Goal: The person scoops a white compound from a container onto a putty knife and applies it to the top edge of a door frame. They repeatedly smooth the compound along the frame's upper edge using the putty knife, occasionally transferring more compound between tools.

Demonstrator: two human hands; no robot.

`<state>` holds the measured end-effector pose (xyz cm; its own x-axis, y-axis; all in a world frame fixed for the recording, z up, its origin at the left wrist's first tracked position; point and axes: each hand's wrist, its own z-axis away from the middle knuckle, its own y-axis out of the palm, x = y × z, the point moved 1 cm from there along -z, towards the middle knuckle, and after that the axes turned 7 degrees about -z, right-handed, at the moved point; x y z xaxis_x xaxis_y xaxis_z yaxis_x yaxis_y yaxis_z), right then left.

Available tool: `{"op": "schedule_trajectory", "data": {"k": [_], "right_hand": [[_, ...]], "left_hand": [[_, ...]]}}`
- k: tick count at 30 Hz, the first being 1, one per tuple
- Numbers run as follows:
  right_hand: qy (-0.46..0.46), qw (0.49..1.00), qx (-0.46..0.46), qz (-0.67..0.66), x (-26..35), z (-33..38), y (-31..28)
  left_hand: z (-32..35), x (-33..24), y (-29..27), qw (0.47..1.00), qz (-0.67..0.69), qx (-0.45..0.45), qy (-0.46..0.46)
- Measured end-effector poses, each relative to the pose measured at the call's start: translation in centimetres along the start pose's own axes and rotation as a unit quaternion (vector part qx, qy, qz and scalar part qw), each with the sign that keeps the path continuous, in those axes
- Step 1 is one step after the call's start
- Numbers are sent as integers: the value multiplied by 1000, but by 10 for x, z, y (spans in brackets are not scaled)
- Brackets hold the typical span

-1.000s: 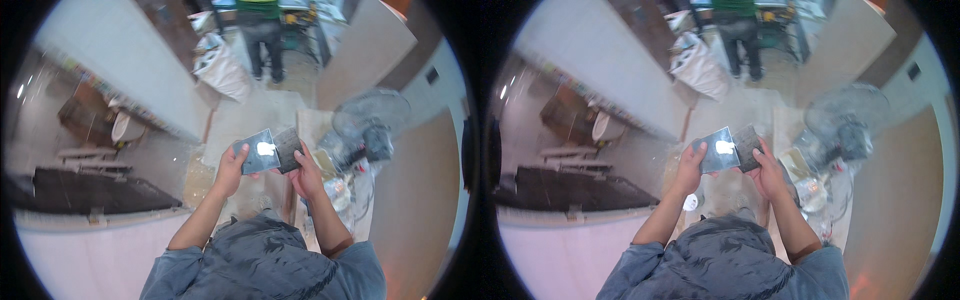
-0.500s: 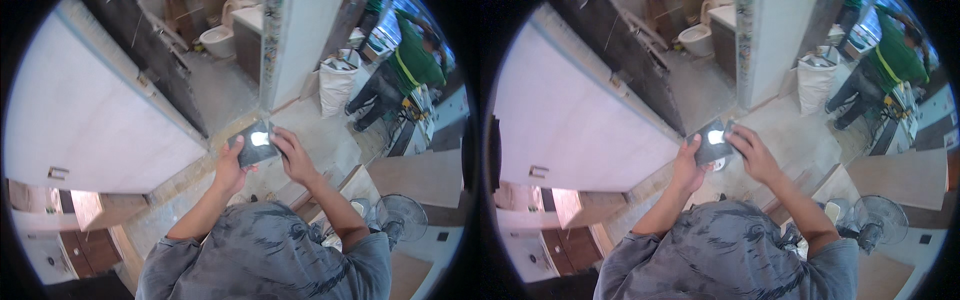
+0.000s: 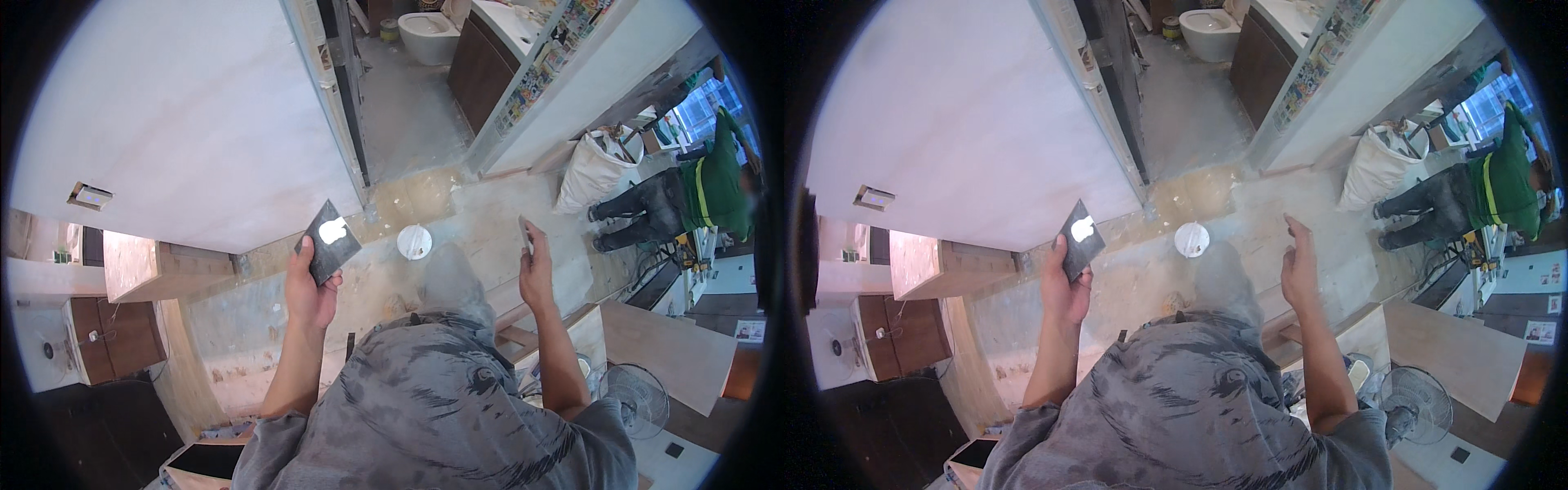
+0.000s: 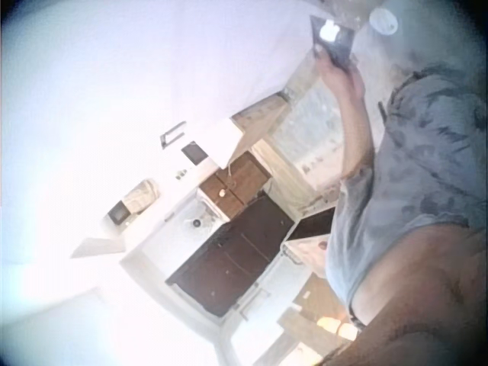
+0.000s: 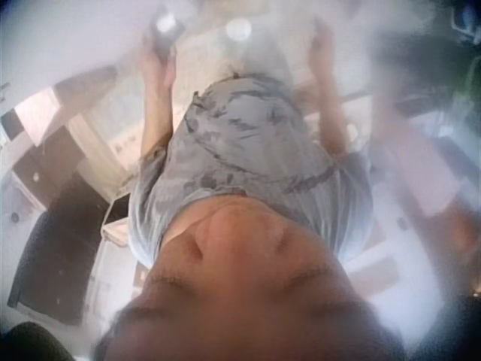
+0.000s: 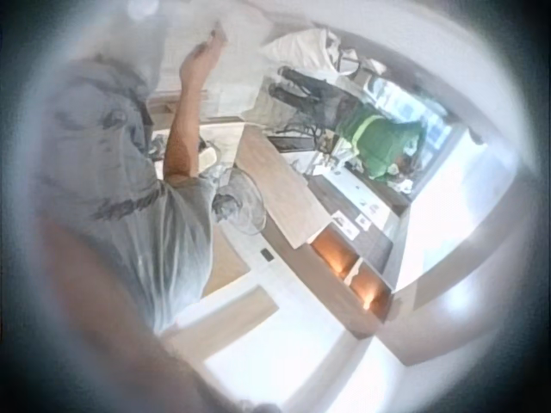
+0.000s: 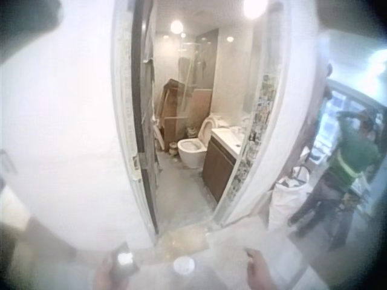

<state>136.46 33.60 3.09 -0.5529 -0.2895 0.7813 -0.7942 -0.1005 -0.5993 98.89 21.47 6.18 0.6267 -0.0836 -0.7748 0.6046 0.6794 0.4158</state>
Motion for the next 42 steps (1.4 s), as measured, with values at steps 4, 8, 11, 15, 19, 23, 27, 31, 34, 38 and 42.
{"op": "schedule_trajectory", "data": {"k": [4,8,11,15,19,23,27,31,34,38,42], "right_hand": [[7,1000,-11,-3,0,-5,11],[-9,999,36,0,6,-1,26],[-35,995,95,17,13,-7,38],[-85,989,124,-2,34,-25,56],[-43,988,130,-69,46,-45,63],[51,957,113,-261,6,-75,86],[164,837,87,-515,55,-125,77],[105,793,135,-585,76,-188,51],[39,802,151,-576,120,-234,23],[-87,843,181,-498,172,-308,-27],[-226,843,196,-447,229,-388,-90]], "left_hand": [[3,5,-12,1000,10,16,1],[8,3,-25,999,37,19,13],[19,-6,-34,997,63,-36,13],[33,-13,-57,995,72,-63,22],[39,-19,-70,995,60,-64,55],[39,-44,-43,990,43,-25,130],[5,-71,-5,986,106,62,113],[-16,-122,50,967,104,185,137],[-34,-155,106,956,101,226,155],[-74,-207,187,934,79,293,190],[-83,-272,265,924,75,315,204]]}}
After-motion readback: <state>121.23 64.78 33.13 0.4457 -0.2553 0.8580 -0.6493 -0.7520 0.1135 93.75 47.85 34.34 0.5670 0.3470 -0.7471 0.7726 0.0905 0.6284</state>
